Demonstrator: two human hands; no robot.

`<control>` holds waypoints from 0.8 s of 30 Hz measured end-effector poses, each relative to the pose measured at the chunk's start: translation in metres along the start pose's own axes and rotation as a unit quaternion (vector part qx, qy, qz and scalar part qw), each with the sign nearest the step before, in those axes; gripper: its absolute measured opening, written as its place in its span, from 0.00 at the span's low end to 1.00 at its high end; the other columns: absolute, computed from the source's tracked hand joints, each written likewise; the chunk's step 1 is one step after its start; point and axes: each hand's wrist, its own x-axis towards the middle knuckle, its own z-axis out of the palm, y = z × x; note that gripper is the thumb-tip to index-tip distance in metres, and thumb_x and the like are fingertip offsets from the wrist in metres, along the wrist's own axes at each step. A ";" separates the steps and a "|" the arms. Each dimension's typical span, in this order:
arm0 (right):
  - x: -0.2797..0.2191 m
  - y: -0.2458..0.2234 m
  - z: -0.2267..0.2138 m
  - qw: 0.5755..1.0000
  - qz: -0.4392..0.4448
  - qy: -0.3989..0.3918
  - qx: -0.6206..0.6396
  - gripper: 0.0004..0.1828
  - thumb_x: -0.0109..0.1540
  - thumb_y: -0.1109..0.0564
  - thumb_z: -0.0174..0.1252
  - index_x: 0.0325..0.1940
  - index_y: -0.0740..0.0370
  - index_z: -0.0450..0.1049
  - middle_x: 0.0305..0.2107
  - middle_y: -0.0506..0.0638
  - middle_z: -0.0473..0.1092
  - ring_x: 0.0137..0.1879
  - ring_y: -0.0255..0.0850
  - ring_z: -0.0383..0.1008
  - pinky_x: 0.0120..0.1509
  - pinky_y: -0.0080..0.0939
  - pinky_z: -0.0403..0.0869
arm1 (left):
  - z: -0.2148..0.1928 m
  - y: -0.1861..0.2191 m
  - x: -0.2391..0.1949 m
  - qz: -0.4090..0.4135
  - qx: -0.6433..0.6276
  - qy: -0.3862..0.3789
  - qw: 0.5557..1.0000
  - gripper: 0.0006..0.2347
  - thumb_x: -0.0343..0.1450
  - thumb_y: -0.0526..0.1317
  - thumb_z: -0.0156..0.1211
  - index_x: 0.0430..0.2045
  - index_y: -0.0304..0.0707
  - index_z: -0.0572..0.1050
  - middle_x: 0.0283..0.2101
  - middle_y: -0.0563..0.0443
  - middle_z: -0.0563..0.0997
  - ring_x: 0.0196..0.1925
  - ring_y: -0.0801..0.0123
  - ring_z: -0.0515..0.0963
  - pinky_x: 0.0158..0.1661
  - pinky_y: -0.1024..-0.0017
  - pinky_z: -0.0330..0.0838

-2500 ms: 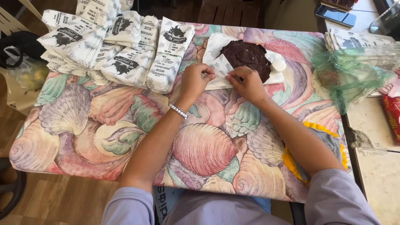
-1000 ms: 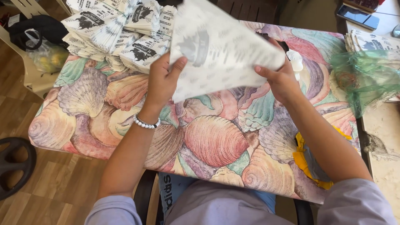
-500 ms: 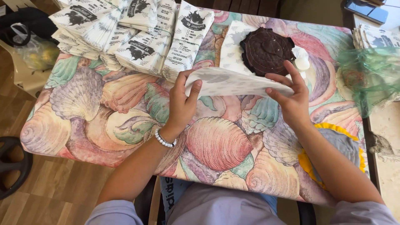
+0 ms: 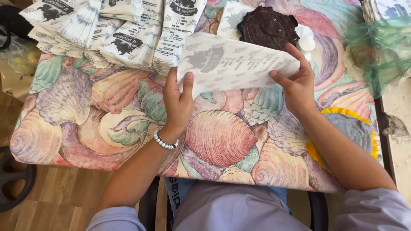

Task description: Folding printed paper sheets into wrappers and placing food items inside them.

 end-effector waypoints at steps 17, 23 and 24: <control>0.000 0.003 0.002 0.998 0.051 0.021 0.042 0.37 0.61 0.72 0.63 0.73 0.59 0.61 0.49 0.49 0.74 0.57 0.39 0.76 0.62 0.40 0.83 | 0.001 -0.062 0.001 0.030 0.051 0.044 0.997 0.08 0.77 0.41 0.57 0.41 0.35 0.72 0.39 0.49 0.80 0.43 0.68 0.79 0.43 0.71 0.76; -0.003 0.002 0.002 0.995 0.063 0.015 0.071 0.37 0.61 0.73 0.62 0.73 0.59 0.62 0.46 0.50 0.76 0.54 0.39 0.78 0.63 0.41 0.83 | 0.005 -0.056 -0.001 -0.001 0.034 0.031 0.999 0.10 0.79 0.43 0.50 0.47 0.36 0.69 0.47 0.47 0.77 0.52 0.63 0.77 0.54 0.67 0.72; -0.003 0.001 0.003 0.993 0.078 0.010 0.090 0.37 0.61 0.74 0.61 0.74 0.59 0.61 0.45 0.51 0.77 0.52 0.39 0.79 0.63 0.42 0.83 | 0.007 -0.057 -0.003 -0.012 0.031 0.030 0.999 0.11 0.80 0.44 0.46 0.49 0.37 0.67 0.48 0.47 0.76 0.53 0.63 0.76 0.54 0.66 0.71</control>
